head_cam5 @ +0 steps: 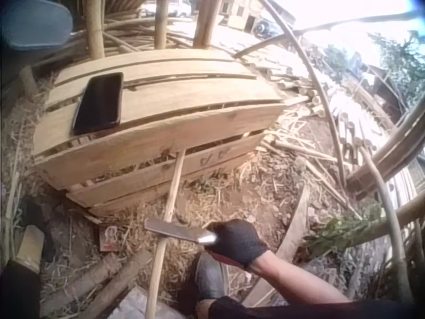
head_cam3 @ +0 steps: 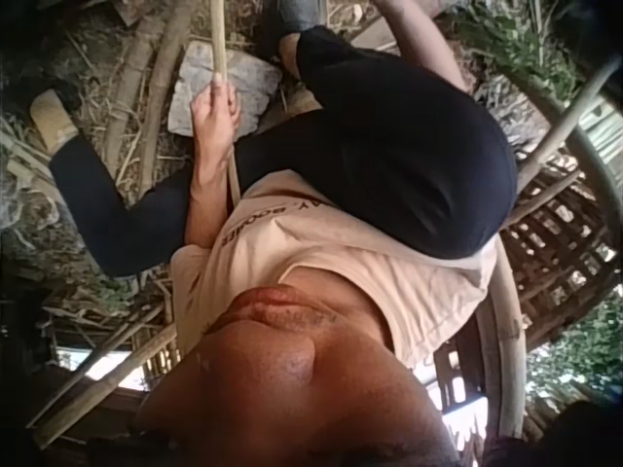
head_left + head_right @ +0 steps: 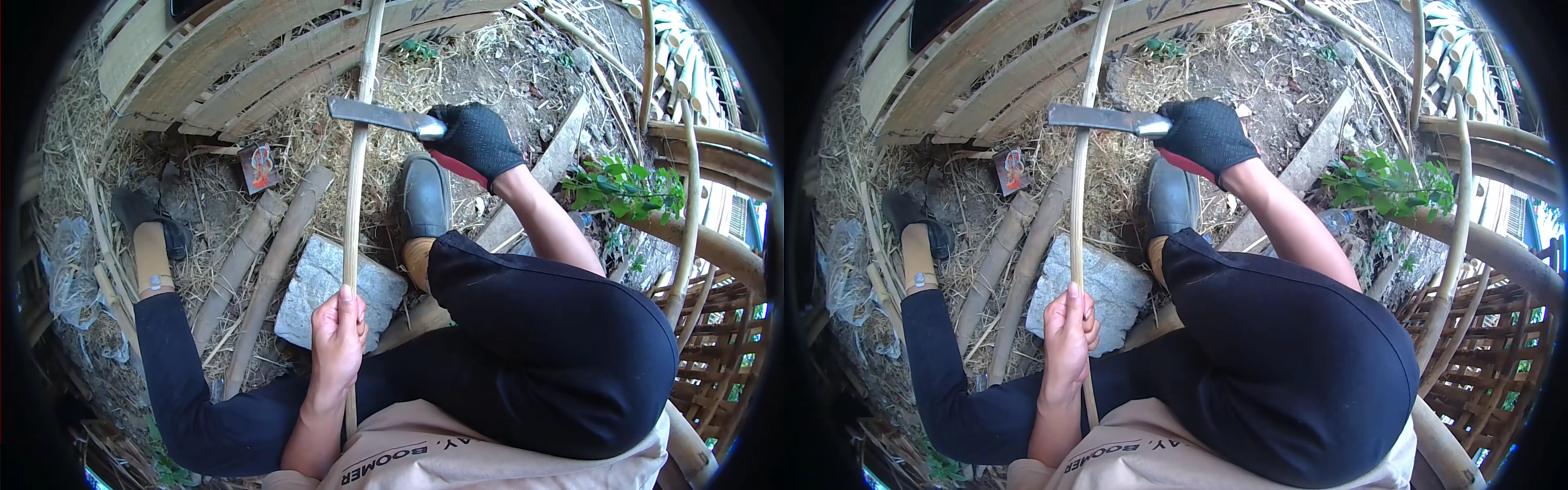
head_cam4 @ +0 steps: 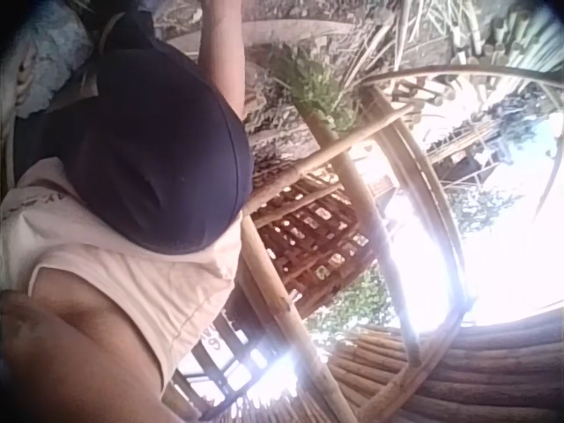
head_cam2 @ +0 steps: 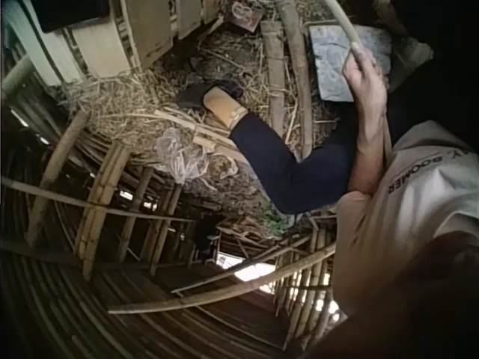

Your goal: The person shaves a thin bamboo stick using a metal blade while sitting in an outdoor area.

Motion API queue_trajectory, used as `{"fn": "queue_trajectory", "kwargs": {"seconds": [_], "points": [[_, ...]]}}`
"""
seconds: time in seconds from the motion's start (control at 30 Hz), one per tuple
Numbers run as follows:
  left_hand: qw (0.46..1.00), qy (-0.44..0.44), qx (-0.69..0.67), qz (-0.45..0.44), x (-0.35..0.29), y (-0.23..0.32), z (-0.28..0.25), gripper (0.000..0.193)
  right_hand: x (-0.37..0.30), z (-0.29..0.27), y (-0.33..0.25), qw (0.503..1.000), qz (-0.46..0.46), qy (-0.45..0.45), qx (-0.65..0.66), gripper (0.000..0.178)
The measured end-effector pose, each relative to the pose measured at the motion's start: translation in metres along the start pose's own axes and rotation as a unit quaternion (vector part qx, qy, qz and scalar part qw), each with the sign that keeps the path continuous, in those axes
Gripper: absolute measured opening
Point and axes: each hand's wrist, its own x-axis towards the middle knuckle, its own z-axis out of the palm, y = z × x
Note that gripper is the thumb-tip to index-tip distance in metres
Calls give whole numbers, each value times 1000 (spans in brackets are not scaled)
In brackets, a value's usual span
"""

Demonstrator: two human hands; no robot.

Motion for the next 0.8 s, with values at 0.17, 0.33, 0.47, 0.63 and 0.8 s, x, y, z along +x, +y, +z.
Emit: {"fn": "queue_trajectory", "kwargs": {"seconds": [0.17, 0.33, 0.47, 0.63, 0.8], "points": [[1000, -4, -4, -7, 1, 1, 1, 44, -20, 16, 2, 976, -214, -29, -12, 21], [1000, -2, 7, -1, 1, 1, 2, 44, 4, 20, 0, 998, 6, 42, 54, 26], [1000, -4, 0, -6, -1, 2, 3, 44, 11, 5, 7, 998, 5, 65, 16, 30], [999, -9, -22, -29, 0, 4, 1, 42, -9, 9, 7, 996, -72, 45, 16, 25], [993, -72, -69, -62, 2, 5, -5, 41, 6, 17, 13, 995, -87, 42, -18, 24]]}}
